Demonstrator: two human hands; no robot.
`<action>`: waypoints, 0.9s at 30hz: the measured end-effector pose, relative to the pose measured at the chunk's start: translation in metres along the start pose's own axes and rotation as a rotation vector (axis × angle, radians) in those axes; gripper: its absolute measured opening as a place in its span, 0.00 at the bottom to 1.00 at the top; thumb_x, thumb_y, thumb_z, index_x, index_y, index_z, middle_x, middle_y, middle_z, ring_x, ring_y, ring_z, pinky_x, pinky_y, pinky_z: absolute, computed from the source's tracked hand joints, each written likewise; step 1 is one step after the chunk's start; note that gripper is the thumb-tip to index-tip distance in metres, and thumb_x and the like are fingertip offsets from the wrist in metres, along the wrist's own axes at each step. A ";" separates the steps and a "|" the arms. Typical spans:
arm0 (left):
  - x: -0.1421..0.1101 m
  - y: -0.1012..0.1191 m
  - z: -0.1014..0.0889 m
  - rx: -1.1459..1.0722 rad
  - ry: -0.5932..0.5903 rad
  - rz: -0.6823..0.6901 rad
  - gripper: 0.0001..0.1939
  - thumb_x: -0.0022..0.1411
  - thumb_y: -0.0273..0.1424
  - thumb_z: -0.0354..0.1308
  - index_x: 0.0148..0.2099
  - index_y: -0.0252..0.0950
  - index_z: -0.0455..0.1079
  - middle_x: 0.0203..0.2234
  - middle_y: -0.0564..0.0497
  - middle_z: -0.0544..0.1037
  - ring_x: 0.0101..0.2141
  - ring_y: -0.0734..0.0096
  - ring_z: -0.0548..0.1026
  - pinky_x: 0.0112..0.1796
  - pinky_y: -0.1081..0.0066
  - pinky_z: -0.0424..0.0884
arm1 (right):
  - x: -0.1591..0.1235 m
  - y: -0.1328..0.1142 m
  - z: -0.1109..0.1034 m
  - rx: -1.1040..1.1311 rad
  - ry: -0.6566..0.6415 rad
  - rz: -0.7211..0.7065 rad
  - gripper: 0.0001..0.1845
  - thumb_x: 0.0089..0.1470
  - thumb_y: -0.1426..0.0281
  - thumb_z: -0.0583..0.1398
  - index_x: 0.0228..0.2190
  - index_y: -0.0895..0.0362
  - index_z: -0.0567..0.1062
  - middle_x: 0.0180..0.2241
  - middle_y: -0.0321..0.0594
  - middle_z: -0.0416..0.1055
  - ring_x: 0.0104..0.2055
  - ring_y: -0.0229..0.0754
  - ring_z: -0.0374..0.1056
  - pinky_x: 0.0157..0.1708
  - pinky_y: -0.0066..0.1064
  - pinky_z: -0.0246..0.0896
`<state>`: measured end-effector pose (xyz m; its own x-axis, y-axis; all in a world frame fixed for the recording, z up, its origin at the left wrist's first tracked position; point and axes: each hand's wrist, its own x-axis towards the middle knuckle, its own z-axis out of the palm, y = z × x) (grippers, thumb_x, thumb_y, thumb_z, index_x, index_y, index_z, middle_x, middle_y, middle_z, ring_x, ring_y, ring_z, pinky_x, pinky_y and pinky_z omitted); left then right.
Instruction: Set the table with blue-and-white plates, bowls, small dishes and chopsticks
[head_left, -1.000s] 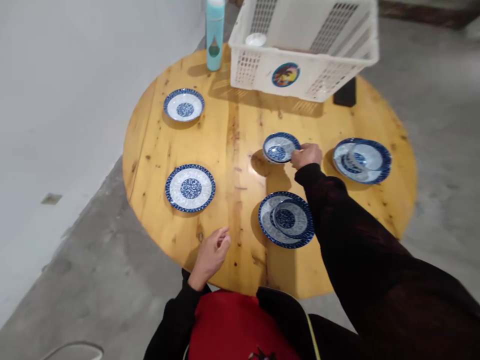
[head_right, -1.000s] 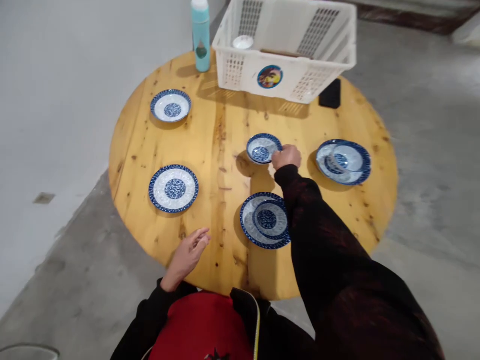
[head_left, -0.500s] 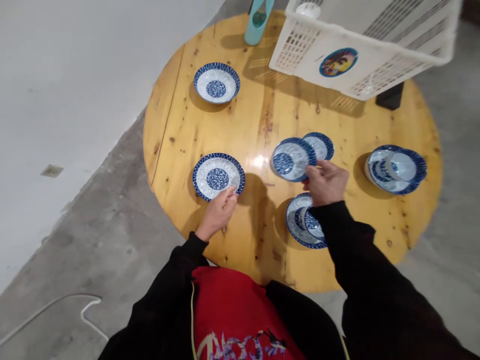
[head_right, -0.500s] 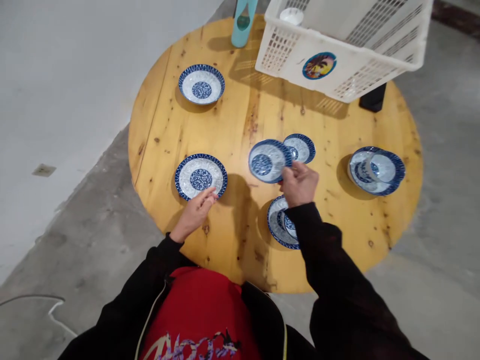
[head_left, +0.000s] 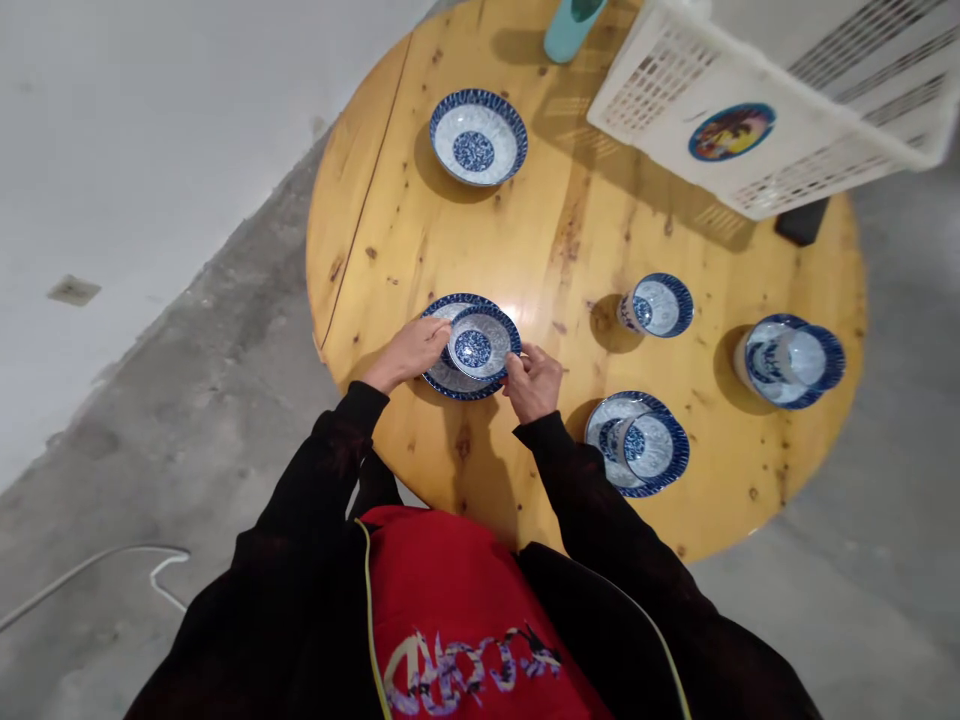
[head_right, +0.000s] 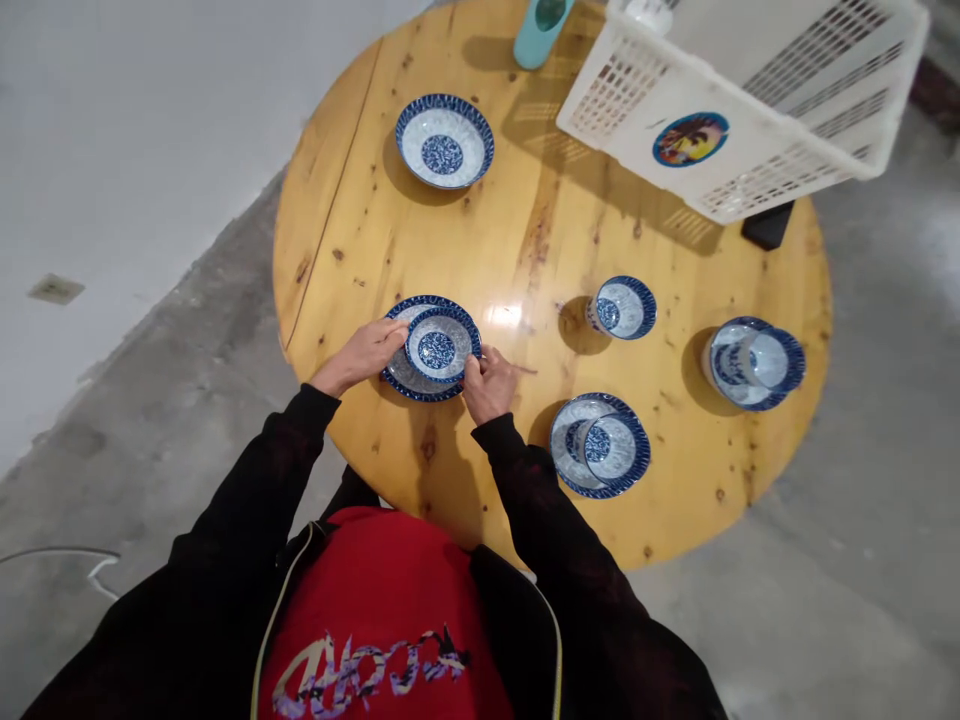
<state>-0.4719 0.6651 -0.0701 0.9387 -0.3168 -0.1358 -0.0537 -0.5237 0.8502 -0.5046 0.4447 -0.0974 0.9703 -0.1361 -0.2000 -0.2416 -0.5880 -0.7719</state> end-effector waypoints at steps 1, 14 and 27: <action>0.001 -0.001 -0.002 0.025 -0.014 0.003 0.17 0.70 0.32 0.42 0.31 0.36 0.66 0.29 0.49 0.73 0.33 0.67 0.70 0.40 0.69 0.66 | -0.001 0.000 0.003 0.016 0.021 0.023 0.21 0.55 0.61 0.53 0.44 0.60 0.74 0.19 0.31 0.65 0.21 0.42 0.69 0.22 0.31 0.70; 0.008 -0.003 -0.006 0.076 -0.065 -0.065 0.17 0.69 0.29 0.43 0.28 0.37 0.65 0.27 0.48 0.74 0.30 0.66 0.70 0.37 0.68 0.63 | -0.008 -0.004 0.010 0.021 0.045 0.109 0.21 0.55 0.61 0.55 0.46 0.59 0.72 0.20 0.34 0.68 0.22 0.45 0.72 0.19 0.31 0.66; 0.010 -0.006 -0.006 0.048 -0.030 -0.019 0.16 0.67 0.27 0.45 0.29 0.36 0.68 0.29 0.48 0.76 0.32 0.66 0.71 0.35 0.68 0.61 | -0.010 -0.006 0.003 0.042 0.029 0.063 0.09 0.53 0.62 0.57 0.32 0.54 0.70 0.16 0.29 0.64 0.16 0.42 0.68 0.17 0.30 0.65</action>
<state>-0.4600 0.6693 -0.0737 0.9292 -0.3296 -0.1673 -0.0532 -0.5670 0.8220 -0.5126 0.4525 -0.0927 0.9530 -0.1950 -0.2320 -0.3019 -0.5440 -0.7829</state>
